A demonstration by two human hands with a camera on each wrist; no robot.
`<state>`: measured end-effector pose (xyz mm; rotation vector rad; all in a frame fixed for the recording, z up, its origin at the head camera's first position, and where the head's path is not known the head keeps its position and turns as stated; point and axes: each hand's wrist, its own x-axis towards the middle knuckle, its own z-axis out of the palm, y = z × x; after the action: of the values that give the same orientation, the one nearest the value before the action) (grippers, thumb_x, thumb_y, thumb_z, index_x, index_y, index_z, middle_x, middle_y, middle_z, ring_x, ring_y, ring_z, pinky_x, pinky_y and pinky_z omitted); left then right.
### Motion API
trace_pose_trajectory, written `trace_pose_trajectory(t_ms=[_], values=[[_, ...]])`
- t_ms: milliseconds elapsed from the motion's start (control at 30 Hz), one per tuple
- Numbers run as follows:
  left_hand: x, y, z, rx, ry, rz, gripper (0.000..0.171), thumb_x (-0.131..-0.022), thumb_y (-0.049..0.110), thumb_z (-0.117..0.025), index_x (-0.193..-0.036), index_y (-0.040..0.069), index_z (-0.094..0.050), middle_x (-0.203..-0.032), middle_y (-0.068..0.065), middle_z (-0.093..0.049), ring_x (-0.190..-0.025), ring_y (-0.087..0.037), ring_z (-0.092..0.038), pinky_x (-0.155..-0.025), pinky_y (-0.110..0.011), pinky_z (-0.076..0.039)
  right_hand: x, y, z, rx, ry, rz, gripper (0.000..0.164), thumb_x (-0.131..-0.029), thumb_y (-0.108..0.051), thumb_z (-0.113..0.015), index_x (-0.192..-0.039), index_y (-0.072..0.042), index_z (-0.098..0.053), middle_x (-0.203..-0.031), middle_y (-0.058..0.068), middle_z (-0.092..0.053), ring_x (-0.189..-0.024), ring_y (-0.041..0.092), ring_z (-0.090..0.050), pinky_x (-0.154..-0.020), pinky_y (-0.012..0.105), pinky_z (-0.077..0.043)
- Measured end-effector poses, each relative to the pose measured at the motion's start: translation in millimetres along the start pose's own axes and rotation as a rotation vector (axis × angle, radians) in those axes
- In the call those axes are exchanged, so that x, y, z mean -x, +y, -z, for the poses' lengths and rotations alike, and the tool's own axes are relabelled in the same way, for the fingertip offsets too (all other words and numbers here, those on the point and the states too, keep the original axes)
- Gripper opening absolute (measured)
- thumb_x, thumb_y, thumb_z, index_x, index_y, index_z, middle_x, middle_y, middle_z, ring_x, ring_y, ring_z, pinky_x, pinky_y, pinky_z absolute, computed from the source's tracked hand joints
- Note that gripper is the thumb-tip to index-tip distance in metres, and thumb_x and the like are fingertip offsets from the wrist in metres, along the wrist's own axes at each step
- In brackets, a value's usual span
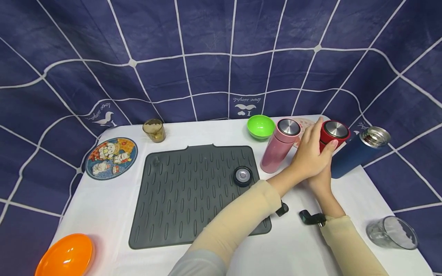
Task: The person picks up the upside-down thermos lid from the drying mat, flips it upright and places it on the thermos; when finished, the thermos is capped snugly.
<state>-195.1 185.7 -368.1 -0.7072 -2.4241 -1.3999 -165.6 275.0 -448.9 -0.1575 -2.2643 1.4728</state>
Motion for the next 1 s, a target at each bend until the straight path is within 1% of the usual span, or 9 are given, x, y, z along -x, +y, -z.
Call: trace_pose_trajectory(t_ms=[67, 200, 300, 367, 467, 633, 800, 900, 1000], values=[[-1.3, 1.9, 0.1, 0.012, 0.025, 0.013, 0.078, -0.086, 0.049, -0.061, -0.147, 0.02, -0.021, -0.139, 0.006, -0.039, -0.129, -0.002, -0.036, -0.104, -0.016, -0.034, -1, 7, -1, 0.064, 0.001, -0.003, 0.057, -0.083, -0.008, -0.066, -0.133, -0.008, -0.039, -0.112, -0.017, -0.048, -0.106, -0.008, -0.043, -0.092, 0.008, -0.03], [-5.2, 4.5, 1.1, 0.036, 0.063, 0.024, 0.082, -0.075, 0.054, -0.073, -0.137, 0.019, -0.032, -0.129, 0.01, -0.045, -0.12, 0.001, -0.041, -0.096, -0.01, -0.035, 1, -2, -1, -0.01, -0.02, 0.041, 0.05, -0.083, -0.002, -0.064, -0.128, -0.005, -0.044, -0.103, -0.021, -0.051, -0.101, -0.005, -0.047, -0.091, 0.009, -0.032], [-6.7, 3.1, 3.0, 0.006, 0.022, -0.002, 0.075, -0.082, 0.048, -0.068, -0.14, 0.018, -0.031, -0.133, 0.007, -0.047, -0.122, -0.002, -0.042, -0.1, -0.012, -0.033, 4, -15, 0, -0.071, -0.04, 0.05, 0.047, -0.083, -0.001, -0.064, -0.126, -0.006, -0.045, -0.099, -0.018, -0.053, -0.097, 0.0, -0.05, -0.086, 0.011, -0.036], [-6.8, 2.1, 4.0, -0.005, -0.013, -0.021, 0.075, -0.086, 0.044, -0.064, -0.144, 0.017, -0.027, -0.138, 0.005, -0.046, -0.125, -0.004, -0.042, -0.104, -0.016, -0.032, 6, -21, 1, -0.033, -0.038, 0.037, 0.041, -0.084, -0.002, -0.062, -0.122, -0.005, -0.047, -0.094, -0.019, -0.053, -0.091, 0.0, -0.049, -0.081, 0.011, -0.036], [-6.0, 2.4, 3.8, 0.031, -0.012, 0.006, 0.082, -0.082, 0.048, -0.067, -0.145, 0.018, -0.024, -0.139, 0.006, -0.042, -0.127, -0.003, -0.04, -0.104, -0.016, -0.033, 8, -25, 2, 0.003, -0.028, 0.004, 0.036, -0.083, 0.0, -0.06, -0.118, -0.003, -0.049, -0.088, -0.02, -0.052, -0.085, -0.002, -0.049, -0.076, 0.011, -0.036], [-6.5, 2.0, 1.2, 0.095, 0.054, 0.031, 0.08, -0.075, 0.05, -0.074, -0.134, 0.016, -0.032, -0.127, 0.007, -0.043, -0.119, 0.0, -0.04, -0.097, -0.008, -0.033, 7, -21, 2, -0.051, -0.056, 0.011, 0.053, -0.082, 0.003, -0.063, -0.128, -0.009, -0.039, -0.099, -0.019, -0.052, -0.095, -0.002, -0.049, -0.083, 0.01, -0.037], [-7.3, -2.4, 5.4, 0.057, -0.021, -0.046, 0.066, -0.088, 0.039, -0.062, -0.141, 0.015, -0.031, -0.138, 0.001, -0.042, -0.128, -0.005, -0.037, -0.105, -0.015, -0.029, 4, -17, 2, -0.116, -0.071, 0.05, 0.056, -0.083, 0.0, -0.063, -0.131, -0.012, -0.037, -0.106, -0.014, -0.052, -0.102, 0.001, -0.05, -0.086, 0.011, -0.038], [-7.5, -1.4, 7.1, 0.075, -0.037, -0.001, 0.073, -0.084, 0.044, -0.065, -0.143, 0.019, -0.031, -0.139, 0.006, -0.04, -0.129, -0.001, -0.035, -0.104, -0.015, -0.031, 4, -17, 2, -0.096, -0.067, 0.041, 0.05, -0.084, -0.001, -0.062, -0.129, -0.011, -0.04, -0.104, -0.016, -0.054, -0.1, -0.001, -0.051, -0.085, 0.011, -0.038], [-6.9, 1.6, 5.4, 0.113, 0.004, 0.055, 0.081, -0.076, 0.05, -0.073, -0.14, 0.021, -0.032, -0.132, 0.01, -0.04, -0.123, 0.002, -0.037, -0.099, -0.011, -0.034, 5, -19, 2, -0.043, -0.061, 0.022, 0.047, -0.085, -0.001, -0.061, -0.126, -0.008, -0.041, -0.101, -0.017, -0.053, -0.097, -0.002, -0.05, -0.083, 0.01, -0.037]])
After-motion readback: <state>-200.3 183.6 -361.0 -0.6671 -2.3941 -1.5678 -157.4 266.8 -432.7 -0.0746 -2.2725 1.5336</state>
